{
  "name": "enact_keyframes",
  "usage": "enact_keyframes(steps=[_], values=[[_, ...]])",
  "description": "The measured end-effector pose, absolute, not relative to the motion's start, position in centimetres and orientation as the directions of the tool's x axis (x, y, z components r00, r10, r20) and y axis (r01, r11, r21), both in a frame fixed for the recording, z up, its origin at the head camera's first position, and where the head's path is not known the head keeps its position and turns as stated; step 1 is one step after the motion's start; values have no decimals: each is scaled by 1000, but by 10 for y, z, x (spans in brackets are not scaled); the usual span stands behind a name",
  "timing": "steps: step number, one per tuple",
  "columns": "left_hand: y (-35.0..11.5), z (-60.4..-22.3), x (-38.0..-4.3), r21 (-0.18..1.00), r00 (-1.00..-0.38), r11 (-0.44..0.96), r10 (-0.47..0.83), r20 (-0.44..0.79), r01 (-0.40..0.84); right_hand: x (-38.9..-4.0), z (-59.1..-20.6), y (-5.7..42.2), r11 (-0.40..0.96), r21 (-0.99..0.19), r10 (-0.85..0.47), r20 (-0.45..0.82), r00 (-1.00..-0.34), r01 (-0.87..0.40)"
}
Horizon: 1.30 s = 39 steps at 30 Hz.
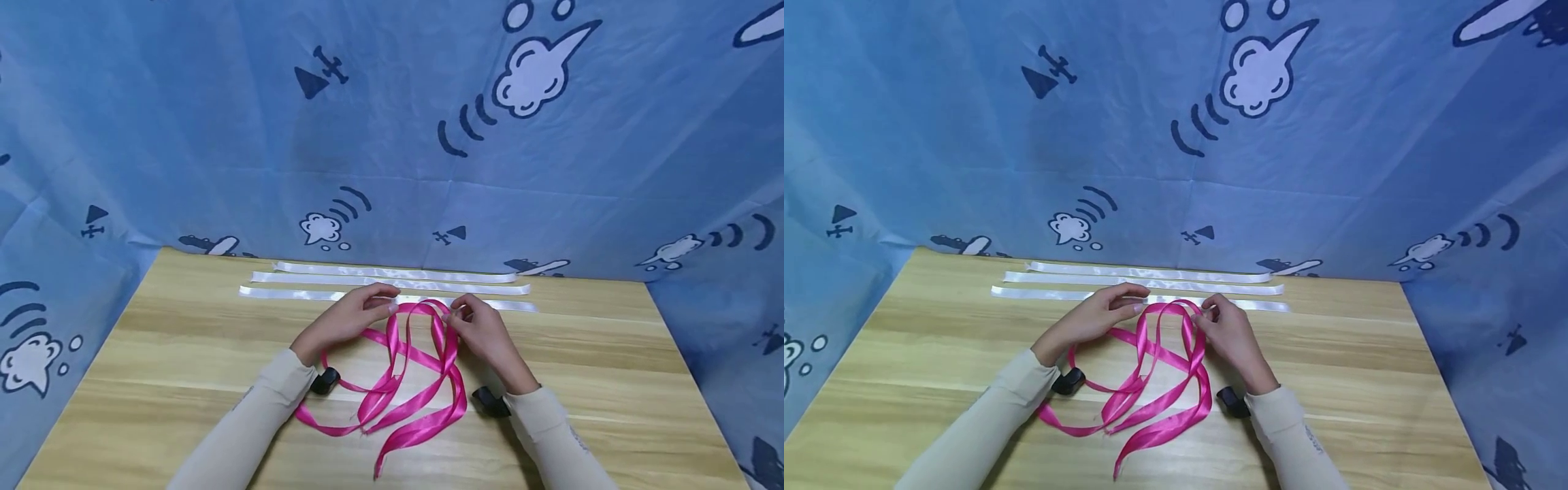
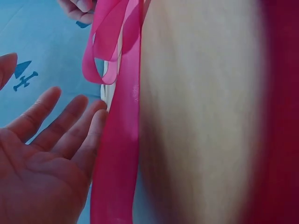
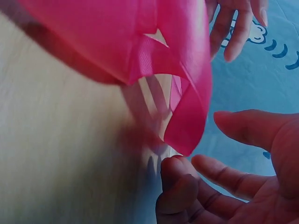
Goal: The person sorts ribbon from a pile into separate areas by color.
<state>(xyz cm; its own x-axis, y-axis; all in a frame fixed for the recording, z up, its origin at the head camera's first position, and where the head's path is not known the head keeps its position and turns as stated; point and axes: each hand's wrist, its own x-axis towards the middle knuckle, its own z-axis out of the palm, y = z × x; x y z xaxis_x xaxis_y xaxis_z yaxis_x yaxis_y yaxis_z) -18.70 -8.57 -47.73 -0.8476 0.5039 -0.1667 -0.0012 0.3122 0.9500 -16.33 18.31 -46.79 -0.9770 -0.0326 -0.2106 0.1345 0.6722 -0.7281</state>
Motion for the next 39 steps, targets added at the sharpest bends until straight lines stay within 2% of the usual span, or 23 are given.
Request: enact_keyframes(steps=[11, 21, 32, 39], values=[[-78, -484, -186, 961, -825, 276, 543, -157, -2, -163, -477, 173, 661, -739, -41, -204, -978, 126], [-62, -486, -179, 973, -864, 231, 489, -119, -4, -160, -480, 166, 640, -762, -29, -148, -989, 96], [-47, -490, -174, 944, -886, 329, 446, -130, 27, -145, -468, 162, 608, -792, -53, -103, -993, 49], [-47, -487, -166, 925, -880, 368, 464, -99, 90, -135, -461, 163, 577, -813, -54, -137, -989, 81]])
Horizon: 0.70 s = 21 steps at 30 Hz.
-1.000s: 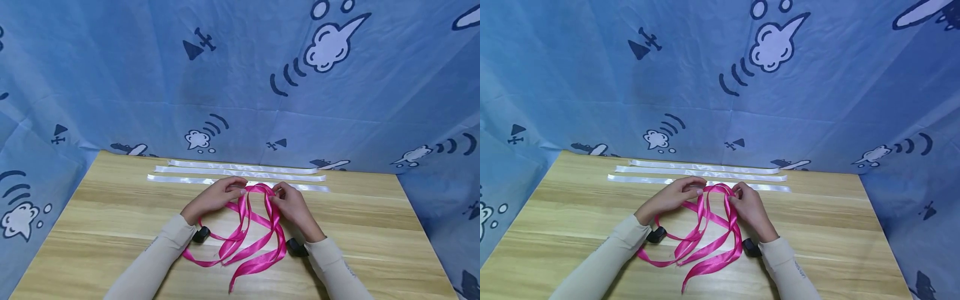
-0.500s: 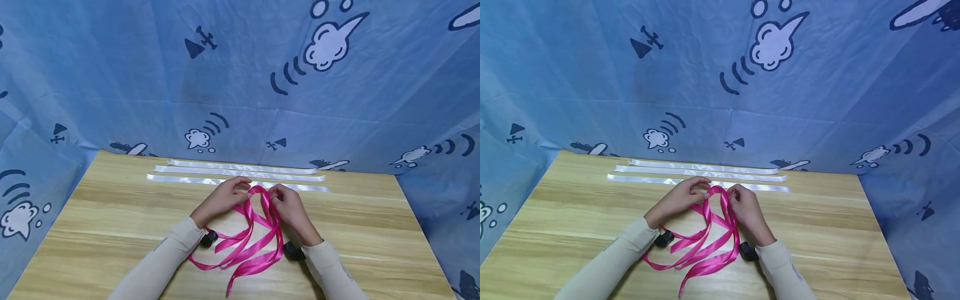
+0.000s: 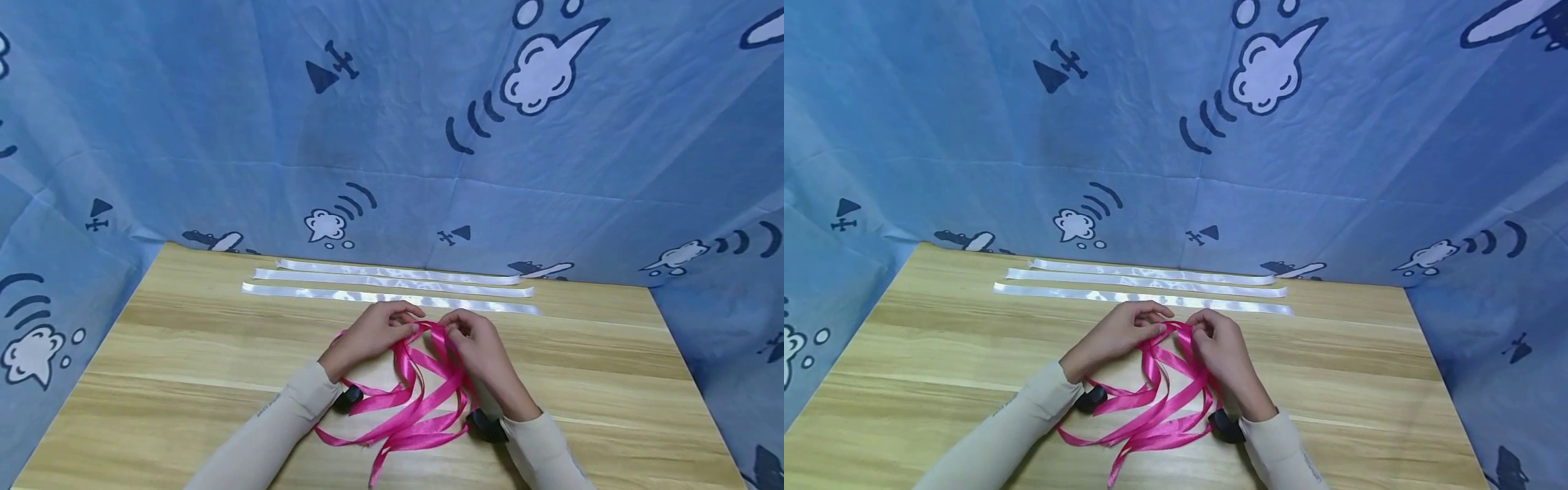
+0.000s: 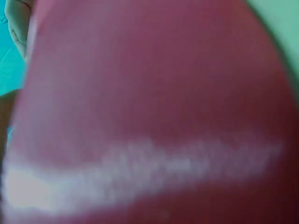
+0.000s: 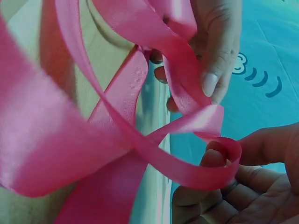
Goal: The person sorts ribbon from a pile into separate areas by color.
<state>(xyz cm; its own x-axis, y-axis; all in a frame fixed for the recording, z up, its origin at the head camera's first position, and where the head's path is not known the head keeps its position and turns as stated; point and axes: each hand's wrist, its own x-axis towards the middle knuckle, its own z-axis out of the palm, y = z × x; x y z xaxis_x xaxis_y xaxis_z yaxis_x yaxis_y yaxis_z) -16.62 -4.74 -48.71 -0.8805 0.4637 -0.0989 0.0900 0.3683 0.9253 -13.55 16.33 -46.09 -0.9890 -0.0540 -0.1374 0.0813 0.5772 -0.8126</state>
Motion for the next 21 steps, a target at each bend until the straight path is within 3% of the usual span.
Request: enact_keyframes(steps=[6, 13, 21], values=[[-51, -484, -156, 925, -856, 366, 506, -106, 102, -124, -455, 169, 603, -790, -70, -188, -980, 109], [-58, -482, -140, 943, -827, 333, 523, -206, -24, -108, -451, 174, 599, -790, -121, -253, -960, 132], [-64, -474, -126, 960, -802, 244, 542, -250, -135, -102, -441, 182, 500, -852, -231, -306, -924, 157]])
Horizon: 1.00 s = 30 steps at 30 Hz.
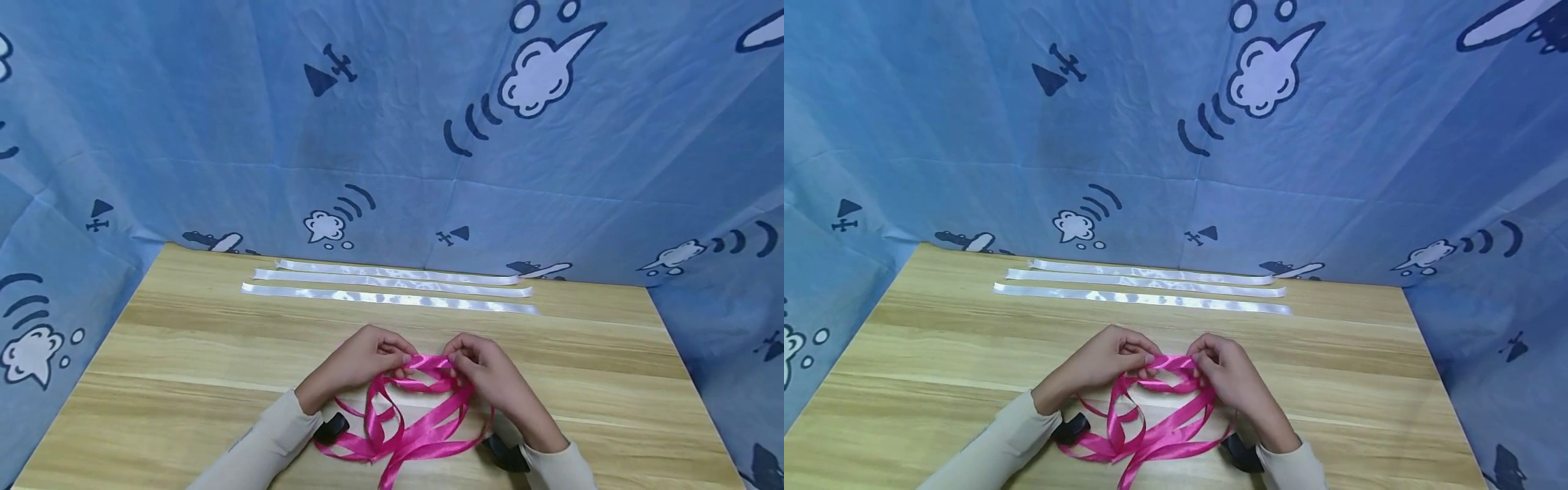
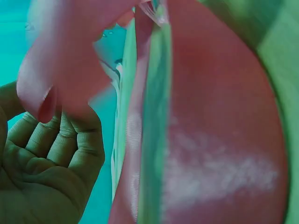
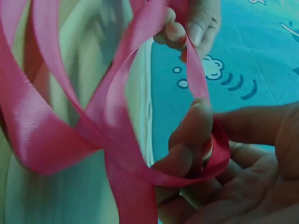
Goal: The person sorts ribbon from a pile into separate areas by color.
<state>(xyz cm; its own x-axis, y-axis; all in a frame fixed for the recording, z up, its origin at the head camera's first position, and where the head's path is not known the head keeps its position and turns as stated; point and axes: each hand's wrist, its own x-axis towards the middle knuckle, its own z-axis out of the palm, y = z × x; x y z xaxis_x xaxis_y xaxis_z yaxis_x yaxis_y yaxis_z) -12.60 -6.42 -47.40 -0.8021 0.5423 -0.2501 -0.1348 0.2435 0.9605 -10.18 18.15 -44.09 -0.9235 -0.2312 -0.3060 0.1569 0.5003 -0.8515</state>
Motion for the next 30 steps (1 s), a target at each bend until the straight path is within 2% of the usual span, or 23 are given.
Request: enact_keyframes(steps=[11, 17, 30], values=[[-85, -462, -110, 964, -807, 193, 531, -258, -181, -100, -423, 203, 478, -875, -451, -317, -834, 74], [-100, -451, -102, 962, -801, 198, 536, -266, -187, -95, -417, 214, 404, -911, -535, -305, -788, 79], [-133, -418, -91, 963, -828, 234, 508, -236, -131, -91, -387, 242, 317, -948, -588, -179, -789, -21]])
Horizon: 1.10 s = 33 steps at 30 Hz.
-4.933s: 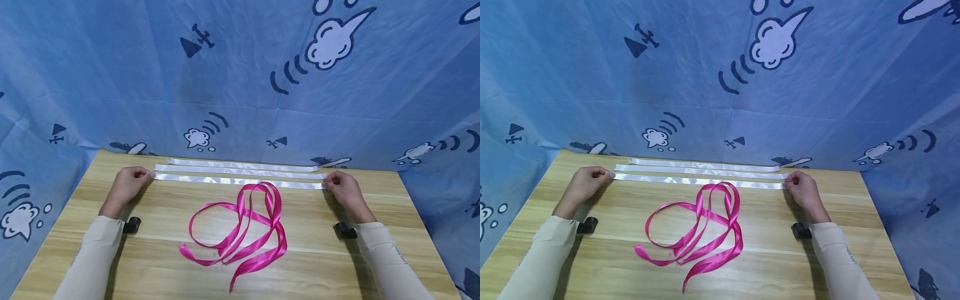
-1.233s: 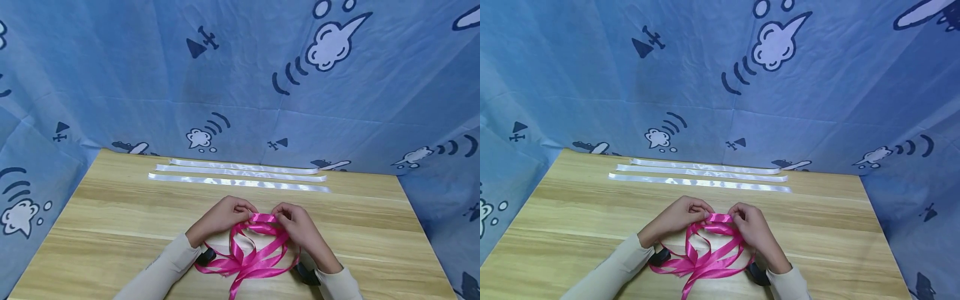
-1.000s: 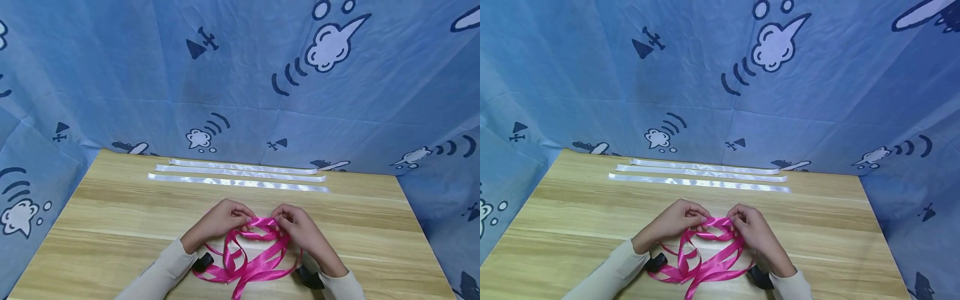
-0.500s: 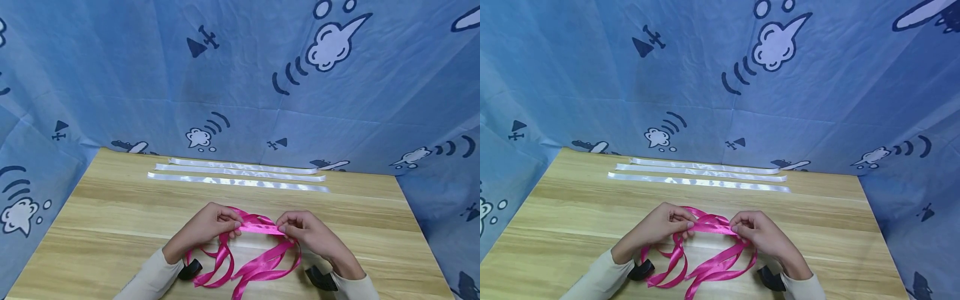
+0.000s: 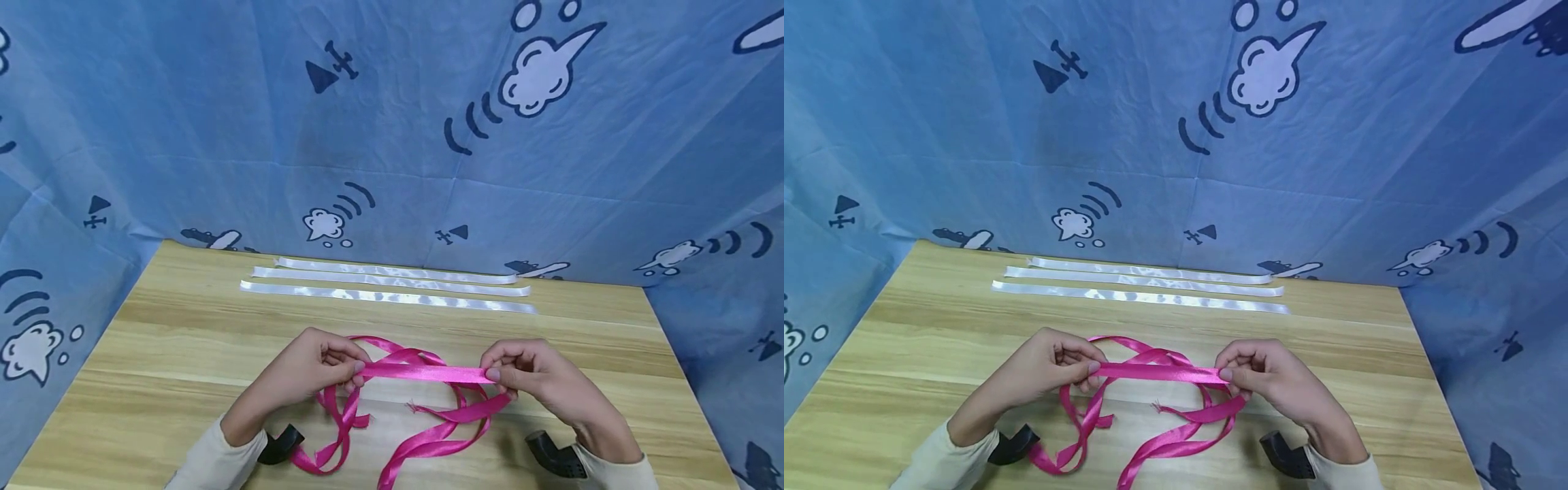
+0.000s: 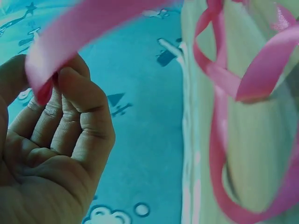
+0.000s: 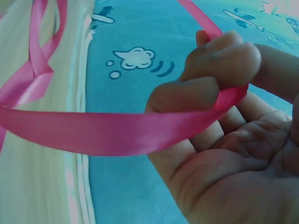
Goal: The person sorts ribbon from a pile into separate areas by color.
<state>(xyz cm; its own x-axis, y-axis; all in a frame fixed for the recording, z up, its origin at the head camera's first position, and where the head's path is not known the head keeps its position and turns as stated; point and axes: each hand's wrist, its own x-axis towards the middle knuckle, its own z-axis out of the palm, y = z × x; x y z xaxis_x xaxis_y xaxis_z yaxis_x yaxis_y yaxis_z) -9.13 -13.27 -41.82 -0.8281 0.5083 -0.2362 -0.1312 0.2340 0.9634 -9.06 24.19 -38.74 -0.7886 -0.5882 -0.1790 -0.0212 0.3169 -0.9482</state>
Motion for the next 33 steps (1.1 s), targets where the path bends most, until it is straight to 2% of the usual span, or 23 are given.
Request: enact_keyframes(steps=[5, 12, 18, 33], values=[[-147, -407, -93, 965, -852, 241, 478, -213, -107, -92, -383, 250, 277, -959, -592, -120, -797, -62], [-172, -396, -97, 955, -897, 295, 409, -167, -43, -98, -380, 263, 155, -981, -590, 4, -807, -118], [-193, -390, -96, 947, -924, 315, 339, -174, -62, -100, -377, 276, 168, -982, -532, -14, -847, -89], [-234, -389, -87, 934, -959, 342, 213, -185, -104, -103, -381, 301, 117, -991, -497, -5, -868, -62]])
